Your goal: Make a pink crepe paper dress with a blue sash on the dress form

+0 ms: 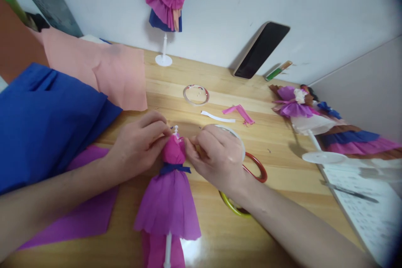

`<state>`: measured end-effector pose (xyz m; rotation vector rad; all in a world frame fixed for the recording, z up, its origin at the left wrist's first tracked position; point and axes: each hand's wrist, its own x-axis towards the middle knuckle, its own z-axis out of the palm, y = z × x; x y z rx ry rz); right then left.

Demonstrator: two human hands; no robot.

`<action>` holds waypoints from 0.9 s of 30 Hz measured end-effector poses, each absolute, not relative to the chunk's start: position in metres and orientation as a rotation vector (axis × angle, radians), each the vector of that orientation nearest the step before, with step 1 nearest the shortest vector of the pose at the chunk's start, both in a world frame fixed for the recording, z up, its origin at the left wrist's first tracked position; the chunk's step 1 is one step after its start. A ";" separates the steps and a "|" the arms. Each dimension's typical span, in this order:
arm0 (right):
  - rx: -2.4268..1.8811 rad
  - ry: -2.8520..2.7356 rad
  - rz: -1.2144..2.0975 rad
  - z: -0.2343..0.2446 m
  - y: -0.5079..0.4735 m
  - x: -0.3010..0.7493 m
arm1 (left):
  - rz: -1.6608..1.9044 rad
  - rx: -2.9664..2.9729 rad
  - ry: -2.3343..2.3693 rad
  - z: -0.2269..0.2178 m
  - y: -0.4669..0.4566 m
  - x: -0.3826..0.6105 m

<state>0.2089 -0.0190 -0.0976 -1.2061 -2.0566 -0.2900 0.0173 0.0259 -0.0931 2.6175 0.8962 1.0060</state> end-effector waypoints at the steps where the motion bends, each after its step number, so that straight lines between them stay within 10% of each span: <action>1: -1.212 -2.053 -0.298 -0.098 -0.018 0.209 | 0.996 2.568 0.912 -0.092 0.026 0.018; 27: -1.221 -2.008 -0.051 -0.097 -0.018 0.207 | 0.999 3.291 0.323 -0.086 0.031 0.018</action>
